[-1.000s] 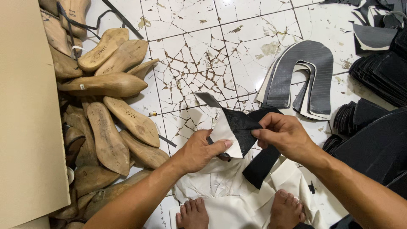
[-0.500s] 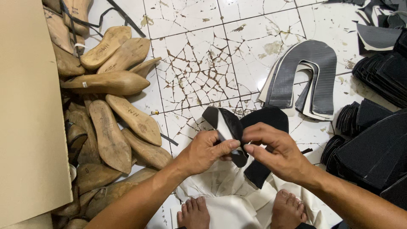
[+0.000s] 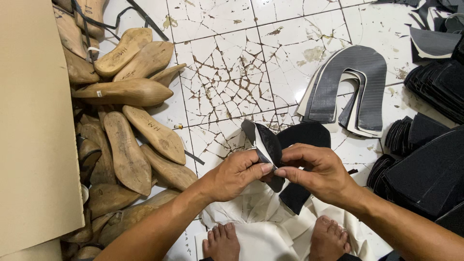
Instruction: The person sits on the floor and sews a black U-shaped shoe part using a needle and thread. They repeatedly insert the needle, pull the thread through, and tighten stitches along the edge of the part. Wooden shoe lasts and stacks of shoe components are visible nearby.
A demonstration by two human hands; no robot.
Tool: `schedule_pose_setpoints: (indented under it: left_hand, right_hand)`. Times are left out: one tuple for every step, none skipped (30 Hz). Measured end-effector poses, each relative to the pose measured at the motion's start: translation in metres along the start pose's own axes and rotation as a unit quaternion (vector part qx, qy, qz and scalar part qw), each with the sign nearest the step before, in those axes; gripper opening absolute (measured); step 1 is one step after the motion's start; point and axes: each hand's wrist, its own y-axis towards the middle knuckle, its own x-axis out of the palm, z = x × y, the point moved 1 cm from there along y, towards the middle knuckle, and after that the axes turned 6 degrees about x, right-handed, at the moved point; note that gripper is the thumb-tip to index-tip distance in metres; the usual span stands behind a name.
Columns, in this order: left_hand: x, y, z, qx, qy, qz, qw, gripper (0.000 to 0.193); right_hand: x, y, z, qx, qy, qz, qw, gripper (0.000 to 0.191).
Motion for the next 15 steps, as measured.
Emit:
schedule_pose_setpoints:
  left_hand:
    - [0.000, 0.000, 0.001, -0.001, -0.002, 0.001, 1.000, 0.027]
    - [0.001, 0.001, 0.001, -0.002, -0.004, 0.000, 1.000, 0.026]
    - [0.001, 0.000, 0.002, -0.002, -0.002, -0.002, 1.000, 0.027]
    - [0.000, 0.000, 0.003, -0.002, 0.000, -0.004, 1.000, 0.027]
    - [0.000, 0.000, 0.004, -0.002, 0.002, -0.007, 1.000, 0.027]
    - [-0.001, 0.000, 0.005, 0.004, 0.033, -0.010, 0.999, 0.028]
    - [-0.003, -0.001, 0.006, 0.009, 0.063, -0.013, 0.998, 0.029]
    - [-0.003, -0.002, 0.006, 0.014, 0.093, -0.016, 0.995, 0.030]
    - [-0.003, -0.003, 0.006, 0.004, 0.091, -0.011, 0.996, 0.029]
    - [-0.003, -0.004, 0.007, -0.006, 0.091, -0.007, 0.996, 0.029]
    - [-0.004, -0.004, 0.007, -0.015, 0.090, -0.003, 0.996, 0.029]
    - [-0.003, -0.005, 0.007, -0.016, 0.086, 0.000, 0.996, 0.029]
    - [-0.003, -0.005, 0.008, -0.018, 0.083, 0.002, 0.996, 0.028]
    - [-0.003, -0.006, 0.008, -0.020, 0.080, 0.005, 0.997, 0.028]
    - [-0.002, -0.006, 0.009, -0.044, 0.115, 0.009, 0.992, 0.028]
  right_hand:
    - [0.000, 0.000, 0.002, -0.006, -0.002, -0.002, 1.000, 0.020]
    - [-0.001, -0.001, 0.004, -0.012, -0.004, -0.002, 1.000, 0.018]
    - [-0.001, -0.002, 0.007, -0.018, -0.006, -0.002, 1.000, 0.016]
    - [-0.001, -0.003, 0.010, -0.012, 0.009, -0.002, 1.000, 0.013]
    - [-0.001, -0.003, 0.014, -0.005, 0.024, -0.002, 1.000, 0.011]
    - [-0.001, -0.003, 0.017, 0.001, 0.039, -0.002, 0.999, 0.008]
    - [-0.002, -0.003, 0.020, 0.007, 0.039, 0.005, 0.999, 0.011]
    - [-0.003, -0.003, 0.022, 0.014, 0.040, 0.012, 0.999, 0.014]
    - [-0.003, -0.004, 0.024, 0.021, 0.040, 0.019, 0.999, 0.018]
    - [-0.004, -0.003, 0.024, 0.017, 0.033, 0.041, 0.998, 0.018]
    - [-0.005, -0.002, 0.024, 0.014, 0.026, 0.063, 0.998, 0.018]
    - [-0.005, -0.002, 0.022, 0.011, 0.019, 0.085, 0.996, 0.019]
    - [-0.005, -0.002, 0.019, 0.013, 0.009, 0.082, 0.997, 0.020]
    - [-0.004, -0.002, 0.016, 0.014, 0.001, 0.079, 0.997, 0.021]
    - [-0.003, -0.002, 0.012, 0.017, -0.007, 0.076, 0.997, 0.021]
